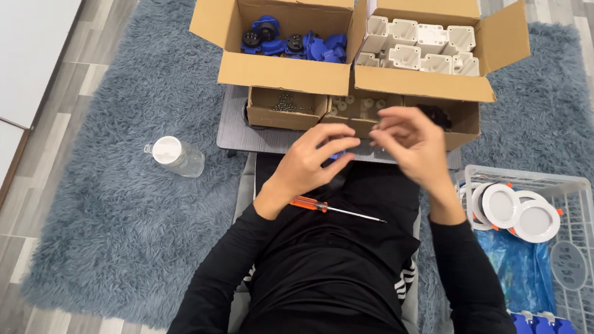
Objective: Assembling small electrical components by joining parts from boxes and using a screwdriver to fasten them.
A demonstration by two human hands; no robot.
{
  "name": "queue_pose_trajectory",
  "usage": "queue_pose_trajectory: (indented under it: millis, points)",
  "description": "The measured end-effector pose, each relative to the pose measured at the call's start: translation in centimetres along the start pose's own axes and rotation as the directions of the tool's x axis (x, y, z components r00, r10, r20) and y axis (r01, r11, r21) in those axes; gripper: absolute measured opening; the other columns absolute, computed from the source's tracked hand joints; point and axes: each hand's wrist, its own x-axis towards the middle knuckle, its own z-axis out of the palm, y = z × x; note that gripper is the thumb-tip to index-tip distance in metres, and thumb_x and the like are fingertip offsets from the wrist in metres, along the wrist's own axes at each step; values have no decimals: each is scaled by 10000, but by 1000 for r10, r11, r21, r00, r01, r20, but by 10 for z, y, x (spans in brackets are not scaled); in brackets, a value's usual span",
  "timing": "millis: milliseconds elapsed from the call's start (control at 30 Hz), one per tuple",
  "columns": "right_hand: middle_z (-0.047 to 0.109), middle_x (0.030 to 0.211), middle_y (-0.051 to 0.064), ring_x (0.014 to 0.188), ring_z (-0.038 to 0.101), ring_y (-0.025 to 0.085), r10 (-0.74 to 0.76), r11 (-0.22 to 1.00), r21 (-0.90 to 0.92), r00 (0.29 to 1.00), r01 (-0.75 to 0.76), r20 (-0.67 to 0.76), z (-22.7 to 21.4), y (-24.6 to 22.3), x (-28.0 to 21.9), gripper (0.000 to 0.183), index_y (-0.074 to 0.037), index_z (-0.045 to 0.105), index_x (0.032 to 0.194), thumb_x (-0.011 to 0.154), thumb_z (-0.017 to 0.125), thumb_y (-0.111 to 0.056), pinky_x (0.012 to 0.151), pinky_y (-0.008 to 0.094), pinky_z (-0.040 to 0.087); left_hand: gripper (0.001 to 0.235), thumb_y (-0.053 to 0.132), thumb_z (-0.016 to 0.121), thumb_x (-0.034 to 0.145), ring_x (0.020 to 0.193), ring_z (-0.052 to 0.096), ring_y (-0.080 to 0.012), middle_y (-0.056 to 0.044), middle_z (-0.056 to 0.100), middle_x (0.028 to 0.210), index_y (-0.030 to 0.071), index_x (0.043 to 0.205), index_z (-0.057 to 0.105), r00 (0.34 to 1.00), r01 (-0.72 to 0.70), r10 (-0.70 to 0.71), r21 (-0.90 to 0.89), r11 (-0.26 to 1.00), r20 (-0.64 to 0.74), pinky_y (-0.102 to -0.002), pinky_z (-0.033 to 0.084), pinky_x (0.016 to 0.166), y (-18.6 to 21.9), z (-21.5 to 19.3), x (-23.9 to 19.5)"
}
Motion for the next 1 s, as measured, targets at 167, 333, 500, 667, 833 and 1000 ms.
queue_pose_trajectory:
  millis: [167,333,500,667,833,1000]
  points:
    - [716,1131,196,881,806,222,78,985,152,996,-82,34,20,9,-3,372,84,665,1339,985,781,82,786,356,704,149,-29,798,960,890,760,-228,-35,778,1104,104,1027,809,996,-43,45,30,999,-71,-317,655,795,-11,-1,-10]
    - [691,1321,225,930,809,222,77,982,169,996,-83,44,22,14,-1,322,83,677,1334,1018,737,63,832,357,702,153,-33,792,972,895,769,-229,-37,789,1085,97,1047,823,996,-11,10,-9,1000,-90,-332,662,788,-18,-4,-11]
    - [594,1434,291,1099,778,372,-190,982,17,974,189,122,18,1,5,352,132,696,1316,983,795,80,923,480,661,140,-17,756,1013,969,780,-309,-73,778,1090,86,1087,818,992,60,-63,-29,998,-113,-405,662,823,-31,-2,-17]
    - [768,1158,168,969,797,314,-296,914,-248,945,322,137,20,9,3,177,0,828,1163,993,864,-31,842,425,641,140,12,782,1015,966,795,-254,-42,789,1086,98,1116,827,985,126,-132,-64,990,-108,-364,670,843,-32,-1,-19]
    - [800,1099,161,989,785,355,-335,887,-289,933,360,134,25,22,1,65,-18,829,1097,1033,822,-12,853,449,613,138,11,788,1015,999,794,-266,-40,788,1089,108,1107,822,979,189,-196,-105,976,-62,-376,660,857,-41,1,-34]
    - [799,1097,138,975,784,347,-345,856,-356,927,376,148,30,43,-3,69,-26,813,1088,1027,809,6,837,439,616,144,-18,756,1025,979,795,-267,-33,785,1057,109,1069,807,955,294,-295,-199,935,25,-388,647,858,-58,8,-53]
